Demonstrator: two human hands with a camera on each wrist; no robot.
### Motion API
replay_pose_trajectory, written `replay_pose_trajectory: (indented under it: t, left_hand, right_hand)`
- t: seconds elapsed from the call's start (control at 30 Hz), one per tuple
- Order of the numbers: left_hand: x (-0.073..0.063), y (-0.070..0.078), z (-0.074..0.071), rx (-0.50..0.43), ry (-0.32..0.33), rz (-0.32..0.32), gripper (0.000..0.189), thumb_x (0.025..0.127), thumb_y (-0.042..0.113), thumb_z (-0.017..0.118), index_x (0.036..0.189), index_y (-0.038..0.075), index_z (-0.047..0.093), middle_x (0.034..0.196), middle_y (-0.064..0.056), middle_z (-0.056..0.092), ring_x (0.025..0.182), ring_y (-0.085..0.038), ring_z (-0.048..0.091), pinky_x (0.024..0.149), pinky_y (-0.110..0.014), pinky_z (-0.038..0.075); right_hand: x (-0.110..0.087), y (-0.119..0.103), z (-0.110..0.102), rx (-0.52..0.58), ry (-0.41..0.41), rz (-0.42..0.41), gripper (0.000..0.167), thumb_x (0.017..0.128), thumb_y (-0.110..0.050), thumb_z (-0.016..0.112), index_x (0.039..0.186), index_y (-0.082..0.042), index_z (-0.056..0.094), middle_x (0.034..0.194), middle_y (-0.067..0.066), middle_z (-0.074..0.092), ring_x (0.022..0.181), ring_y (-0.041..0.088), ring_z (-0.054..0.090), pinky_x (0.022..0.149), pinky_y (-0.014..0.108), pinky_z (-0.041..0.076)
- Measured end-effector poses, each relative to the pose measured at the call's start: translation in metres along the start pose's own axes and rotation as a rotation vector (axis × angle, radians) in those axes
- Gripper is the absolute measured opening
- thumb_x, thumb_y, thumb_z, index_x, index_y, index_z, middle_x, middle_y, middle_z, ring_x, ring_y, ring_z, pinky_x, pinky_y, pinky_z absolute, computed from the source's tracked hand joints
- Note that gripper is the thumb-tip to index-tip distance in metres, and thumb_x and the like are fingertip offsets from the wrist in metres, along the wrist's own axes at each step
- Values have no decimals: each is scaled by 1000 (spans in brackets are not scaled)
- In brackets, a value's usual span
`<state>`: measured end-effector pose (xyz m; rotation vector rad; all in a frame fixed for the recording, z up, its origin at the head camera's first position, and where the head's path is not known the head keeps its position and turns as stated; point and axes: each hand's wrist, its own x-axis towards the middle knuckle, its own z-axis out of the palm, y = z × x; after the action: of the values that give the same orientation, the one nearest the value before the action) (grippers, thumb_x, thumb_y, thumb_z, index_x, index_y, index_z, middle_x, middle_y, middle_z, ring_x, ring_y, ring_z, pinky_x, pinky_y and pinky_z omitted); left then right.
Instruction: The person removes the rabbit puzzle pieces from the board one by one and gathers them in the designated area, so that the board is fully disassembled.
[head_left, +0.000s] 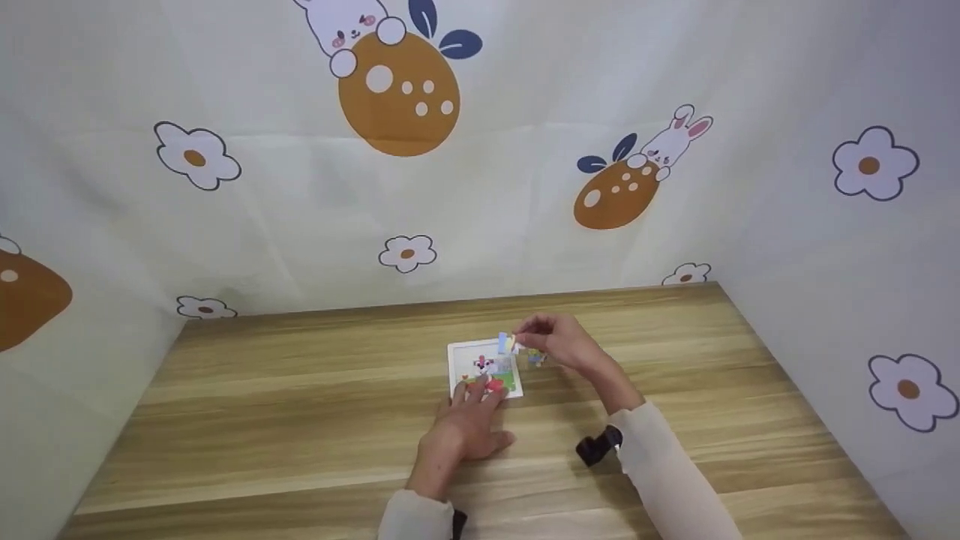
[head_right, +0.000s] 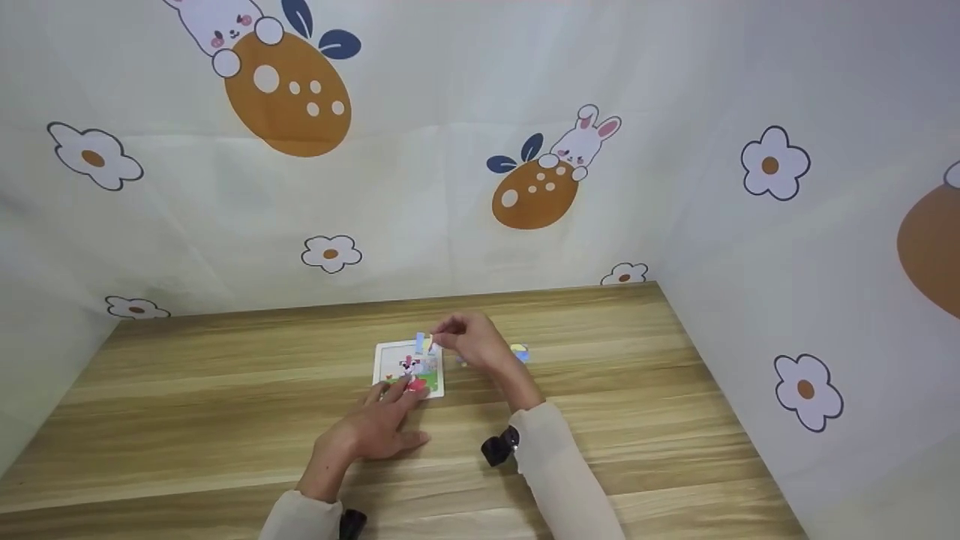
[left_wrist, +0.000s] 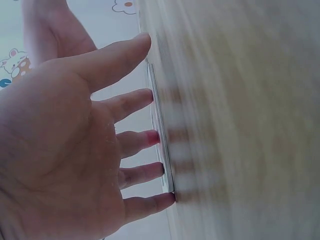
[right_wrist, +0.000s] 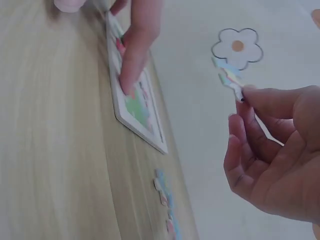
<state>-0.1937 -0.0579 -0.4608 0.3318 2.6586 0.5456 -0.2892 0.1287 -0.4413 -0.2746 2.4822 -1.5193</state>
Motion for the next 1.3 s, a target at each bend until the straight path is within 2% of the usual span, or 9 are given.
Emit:
replay_pose_trajectory:
  t: [0.2, 0.33, 0.47, 0.7, 0.83, 0.93, 1.1, 1.23, 1.3]
  left_hand:
    - [-1, 0, 1, 28, 30, 33, 69, 93, 42, 67, 152, 16, 42, 165, -15, 27, 153, -43, 20, 121, -64, 21]
    - [0, 1, 1, 32, 33, 41, 68, 94, 42, 66, 152, 16, 42, 165, -16, 26, 153, -44, 20, 122, -63, 21]
    - [0, 2, 0, 46, 38, 54, 69, 94, 44, 65, 153, 16, 41, 165, -16, 26, 152, -44, 20, 121, -64, 21]
    - [-1, 0, 0, 46, 42, 44, 72, 93, 46, 65, 153, 17, 40, 165, -15, 26, 153, -43, 19, 122, -64, 20]
    - [-1, -1, 0, 35, 30, 31, 71, 93, 47, 65, 153, 17, 40, 166, -15, 25, 154, -43, 18, 122, -63, 19]
    - [-1, -1, 0, 35, 27, 26, 71, 93, 46, 65, 153, 17, 40, 166, -15, 25, 154, -43, 18, 123, -63, 18]
    - [-1, 0, 0, 22, 37, 35, 71, 92, 44, 66, 152, 16, 42, 165, -15, 26, 153, -44, 19, 122, -64, 19]
    - [-3, 0, -1, -2, 49, 50, 70, 91, 42, 68, 151, 15, 44, 164, -16, 27, 152, -45, 20, 121, -65, 19]
    - [-3, 0, 0, -5, 47, 50, 70, 91, 42, 68, 151, 16, 43, 164, -16, 26, 152, -45, 19, 122, -65, 18]
  right_hand:
    - [-8, 10, -16, -3, 8, -33, 12, 94, -10, 68, 103, -5, 73, 93, 4, 69, 83, 20, 61, 69, 31, 53]
    - [-10, 17, -24, -17, -3, -18, 10, 94, -9, 68, 102, -5, 73, 92, 3, 68, 83, 18, 60, 70, 29, 53]
    - [-10, 24, -27, -45, -25, 19, 9, 92, -6, 68, 100, -4, 73, 91, 3, 68, 80, 12, 57, 70, 24, 49]
    - [-5, 37, -23, -39, -90, 22, 8, 90, -2, 69, 97, 1, 72, 89, 3, 69, 80, 11, 57, 71, 22, 47]
    - [-4, 43, -20, -36, -108, 70, 9, 89, -1, 69, 97, 2, 72, 86, 1, 66, 78, 10, 55, 68, 22, 45]
    - [-5, 45, -20, -42, -102, 109, 9, 89, 0, 69, 96, 2, 72, 84, 0, 65, 74, 10, 54, 64, 22, 44]
    - [-8, 42, -21, -88, -101, 86, 5, 89, 0, 69, 92, 1, 72, 80, -1, 65, 68, 9, 53, 60, 21, 46]
    - [-10, 39, -19, -135, -80, 95, 5, 86, 2, 72, 91, -1, 72, 79, 1, 67, 68, 8, 54, 60, 20, 47]
    - [-11, 38, -16, -145, -55, 127, 9, 83, 2, 76, 91, -1, 73, 78, 1, 66, 69, 9, 55, 62, 20, 45]
